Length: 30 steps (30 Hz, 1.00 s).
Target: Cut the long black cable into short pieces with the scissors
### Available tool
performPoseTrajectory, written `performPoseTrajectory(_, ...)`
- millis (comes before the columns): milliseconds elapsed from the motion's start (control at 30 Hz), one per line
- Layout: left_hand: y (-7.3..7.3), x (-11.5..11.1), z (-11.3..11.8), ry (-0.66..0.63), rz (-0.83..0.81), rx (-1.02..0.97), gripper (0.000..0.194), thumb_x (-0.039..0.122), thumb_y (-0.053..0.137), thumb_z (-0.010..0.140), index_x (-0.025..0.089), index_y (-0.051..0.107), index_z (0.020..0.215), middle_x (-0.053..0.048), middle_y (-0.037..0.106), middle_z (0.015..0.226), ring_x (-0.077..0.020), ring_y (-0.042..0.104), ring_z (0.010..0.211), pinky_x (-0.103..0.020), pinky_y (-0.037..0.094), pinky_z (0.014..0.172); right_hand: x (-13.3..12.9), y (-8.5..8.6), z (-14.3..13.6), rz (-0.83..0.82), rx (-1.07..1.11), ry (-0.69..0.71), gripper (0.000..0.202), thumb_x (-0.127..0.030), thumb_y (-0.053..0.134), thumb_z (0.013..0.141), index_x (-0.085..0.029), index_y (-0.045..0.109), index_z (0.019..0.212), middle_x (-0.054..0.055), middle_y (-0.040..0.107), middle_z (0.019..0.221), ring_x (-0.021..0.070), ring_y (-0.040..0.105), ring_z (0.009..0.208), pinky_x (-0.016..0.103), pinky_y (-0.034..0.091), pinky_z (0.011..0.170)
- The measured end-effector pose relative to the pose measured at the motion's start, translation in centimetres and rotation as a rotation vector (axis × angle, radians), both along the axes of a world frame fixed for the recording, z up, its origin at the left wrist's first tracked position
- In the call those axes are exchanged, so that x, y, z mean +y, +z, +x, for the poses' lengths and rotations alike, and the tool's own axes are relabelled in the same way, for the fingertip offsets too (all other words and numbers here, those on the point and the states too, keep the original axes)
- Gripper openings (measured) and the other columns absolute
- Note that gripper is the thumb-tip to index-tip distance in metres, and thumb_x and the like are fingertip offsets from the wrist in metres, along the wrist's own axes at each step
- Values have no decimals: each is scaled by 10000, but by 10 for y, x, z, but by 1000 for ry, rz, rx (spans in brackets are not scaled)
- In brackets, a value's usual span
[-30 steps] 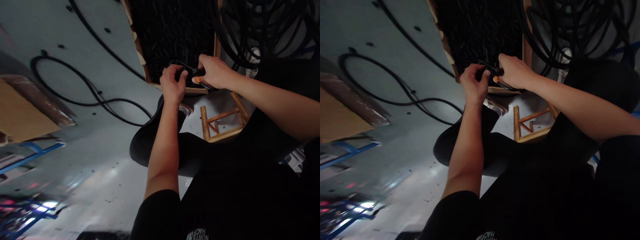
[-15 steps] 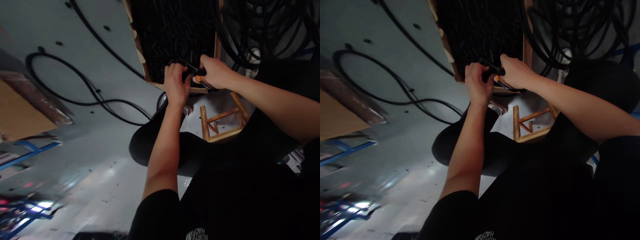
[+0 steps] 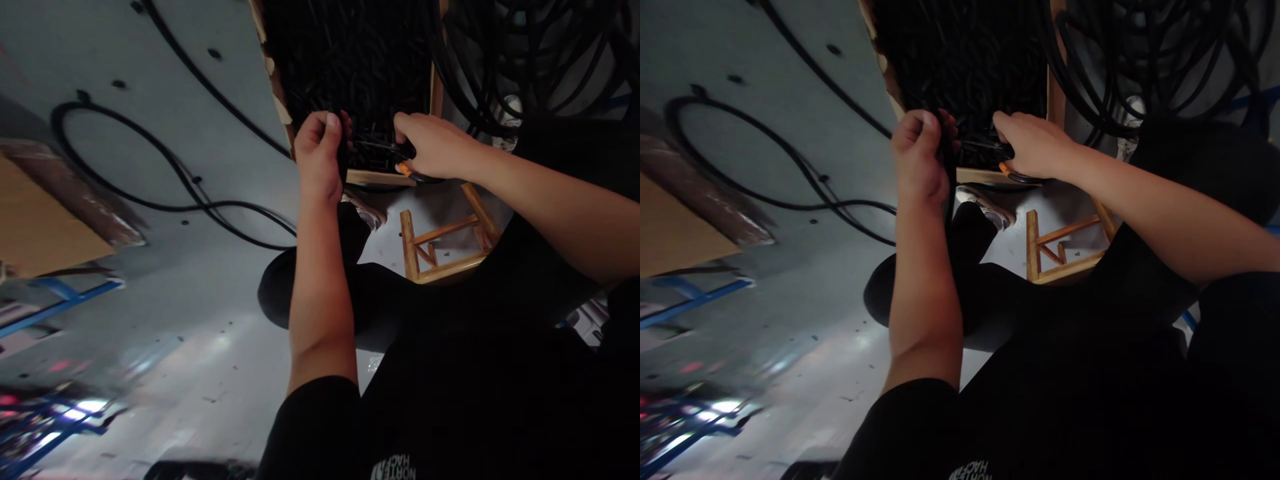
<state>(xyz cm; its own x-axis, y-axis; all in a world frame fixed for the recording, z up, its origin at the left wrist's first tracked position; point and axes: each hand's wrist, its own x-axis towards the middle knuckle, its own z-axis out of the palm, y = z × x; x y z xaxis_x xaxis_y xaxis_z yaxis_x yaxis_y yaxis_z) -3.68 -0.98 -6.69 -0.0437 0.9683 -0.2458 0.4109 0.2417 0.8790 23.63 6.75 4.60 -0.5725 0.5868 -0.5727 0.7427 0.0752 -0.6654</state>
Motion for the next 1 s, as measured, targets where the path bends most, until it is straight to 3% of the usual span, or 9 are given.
performPoseTrajectory(100, 18, 0, 12, 91, -123, -98, 667, 942, 485, 1029, 298, 635, 1111, -68, 749, 1285, -269, 745, 1271, -390, 669, 879, -2, 6, -3, 5, 40, 9, 253, -306, 824, 851, -338, 684, 1059, 76, 808, 1207, 403, 711, 1307, 481, 563, 943)
performPoseTrajectory(233, 35, 0, 28, 108, -222, -261, 598, 871, 688, 975, 287, 672, 1104, -60, 765, 1300, -281, 772, 1224, -409, 705, 880, -5, 10, -5, 33, 107, -21, 191, -261, 789, 864, -317, 659, 991, 84, 797, 1209, 413, 732, 1254, 490, 543, 943)
performPoseTrajectory(433, 20, -2, 25, 130, -179, -172, 615, 885, 593, 1027, 283, 681, 1118, -76, 786, 1111, -265, 772, 1194, -411, 660, 930, -5, 9, -4, 46, 30, -41, 149, -261, 770, 899, -296, 641, 964, 97, 809, 1174, 401, 760, 1154, 478, 528, 884)
performPoseTrajectory(533, 16, -4, 25, 50, -170, -155, 686, 946, 593, 973, 272, 688, 1063, -76, 764, 931, -274, 796, 1003, -437, 657, 851, -3, 4, -3, 22, 35, -97, 178, -305, 796, 908, -289, 645, 1002, 95, 815, 1222, 371, 764, 1161, 451, 526, 896)
performPoseTrajectory(633, 19, -6, 33, 0, -144, -123, 671, 937, 623, 949, 274, 704, 1008, -80, 759, 883, -277, 787, 861, -448, 659, 799, -3, -2, -3, 22, 69, -114, 238, -351, 823, 912, -279, 650, 1058, 98, 816, 1262, 339, 766, 1179, 418, 523, 909)
performPoseTrajectory(767, 20, -7, 46, -7, -108, -91, 557, 852, 674, 958, 296, 704, 978, -70, 761, 873, -291, 796, 918, -437, 665, 841, -5, -6, -6, 28, 39, -109, 303, -448, 813, 952, -261, 661, 1135, 120, 808, 1293, 330, 763, 1183, 402, 522, 898)
performPoseTrajectory(1000, 18, -3, 43, 66, -5, 87, 421, 702, 705, 977, 282, 715, 1013, -76, 785, 973, -316, 778, 1077, -454, 635, 978, -2, -5, -10, 33, 4, -128, 221, -368, 823, 923, -259, 677, 1047, 118, 820, 1269, 325, 763, 1181, 395, 521, 909)
